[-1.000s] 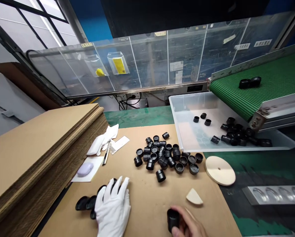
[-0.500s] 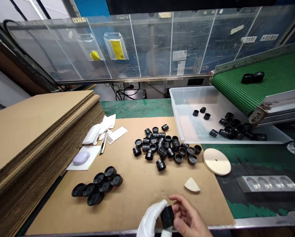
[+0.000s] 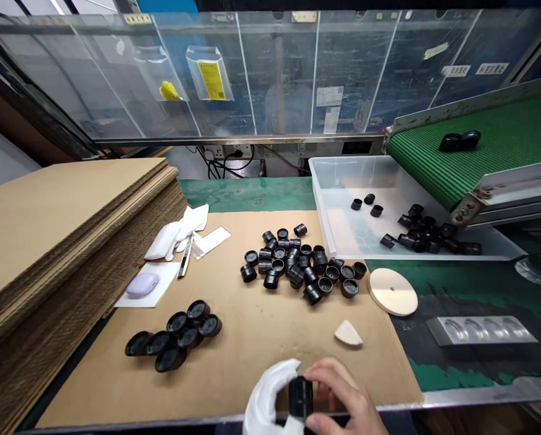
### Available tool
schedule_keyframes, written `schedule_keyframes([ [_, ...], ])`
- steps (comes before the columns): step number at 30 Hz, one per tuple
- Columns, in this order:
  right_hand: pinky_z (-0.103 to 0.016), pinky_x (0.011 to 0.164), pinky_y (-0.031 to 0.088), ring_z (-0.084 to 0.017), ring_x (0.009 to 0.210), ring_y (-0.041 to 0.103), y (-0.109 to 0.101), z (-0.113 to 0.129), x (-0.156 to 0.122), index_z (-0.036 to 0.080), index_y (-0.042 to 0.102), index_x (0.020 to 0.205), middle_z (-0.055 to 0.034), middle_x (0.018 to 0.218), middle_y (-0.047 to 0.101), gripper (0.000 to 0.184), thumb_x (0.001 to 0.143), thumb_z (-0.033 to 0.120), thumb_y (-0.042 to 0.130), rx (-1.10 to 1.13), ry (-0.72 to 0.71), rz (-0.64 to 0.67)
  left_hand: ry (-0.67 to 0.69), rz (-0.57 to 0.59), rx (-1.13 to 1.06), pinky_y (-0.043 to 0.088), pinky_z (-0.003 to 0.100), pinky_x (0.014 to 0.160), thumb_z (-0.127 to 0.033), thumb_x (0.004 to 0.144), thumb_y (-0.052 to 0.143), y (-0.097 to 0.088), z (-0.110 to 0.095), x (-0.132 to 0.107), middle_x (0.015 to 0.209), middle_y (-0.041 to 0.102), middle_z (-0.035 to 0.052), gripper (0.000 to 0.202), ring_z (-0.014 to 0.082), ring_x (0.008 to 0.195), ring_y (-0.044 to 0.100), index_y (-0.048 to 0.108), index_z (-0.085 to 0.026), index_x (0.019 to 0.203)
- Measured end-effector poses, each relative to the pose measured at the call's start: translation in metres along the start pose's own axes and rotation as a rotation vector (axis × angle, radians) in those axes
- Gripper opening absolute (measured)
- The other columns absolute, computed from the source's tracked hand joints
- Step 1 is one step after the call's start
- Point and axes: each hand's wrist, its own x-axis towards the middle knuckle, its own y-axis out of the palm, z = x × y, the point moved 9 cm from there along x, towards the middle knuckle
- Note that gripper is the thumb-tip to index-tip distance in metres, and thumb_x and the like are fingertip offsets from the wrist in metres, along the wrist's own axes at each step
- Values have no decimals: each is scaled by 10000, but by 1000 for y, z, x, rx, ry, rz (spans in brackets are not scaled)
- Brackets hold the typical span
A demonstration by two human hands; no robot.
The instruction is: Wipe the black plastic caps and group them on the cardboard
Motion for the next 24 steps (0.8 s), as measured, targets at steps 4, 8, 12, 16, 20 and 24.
schedule_keyframes([
  [4, -375, 807, 499, -253, 952, 592, -39, -3, -1, 250, 606, 1095, -93, 1013, 634, 245, 859, 276, 546, -312, -78, -246, 342, -96, 322, 601, 299, 695, -144, 693, 565, -3, -24, 8, 855, 709, 39, 266, 181, 787, 690, 596, -217, 947],
  [8, -482, 873, 445, -294, 1037, 535, -70, -34, -3, 249, 606, 1145, -113, 1113, 596, 273, 886, 281, 524, -545, 61, -358, 405, -92, 489, 589, 313, 698, -148, 703, 551, 5, -27, 7, 842, 697, 64, 262, 183, 795, 680, 579, -203, 958],
  [12, -470, 902, 432, -286, 1064, 526, -67, -54, -8, 286, 604, 1194, -94, 1128, 606, 307, 906, 297, 498, -428, 113, -230, 394, -83, 513, 577, 295, 717, -155, 706, 561, 8, -23, 4, 857, 689, 71, 261, 179, 818, 674, 566, -195, 964],
  [16, -355, 773, 498, -228, 876, 605, -55, -66, -21, 245, 626, 1159, -96, 1010, 651, 356, 914, 451, 470, 80, 335, -237, 387, -92, 508, 576, 301, 749, -153, 710, 561, 7, -25, 5, 896, 686, 78, 269, 189, 857, 674, 566, -197, 975],
  [20, -231, 454, 443, -135, 546, 550, -21, -76, -26, 158, 658, 1044, -91, 785, 660, 529, 836, 617, 498, 686, 557, -309, 367, -36, 521, 582, 298, 750, -116, 705, 548, 9, -28, 8, 913, 687, 82, 293, 200, 861, 678, 556, -204, 984],
  [24, -196, 406, 396, -99, 503, 523, 7, -74, -17, 144, 670, 956, -110, 848, 669, 478, 764, 580, 627, 985, 547, -289, 360, -66, 517, 585, 300, 725, -106, 697, 529, 9, -30, 10, 884, 694, 62, 296, 195, 830, 684, 558, -221, 968],
])
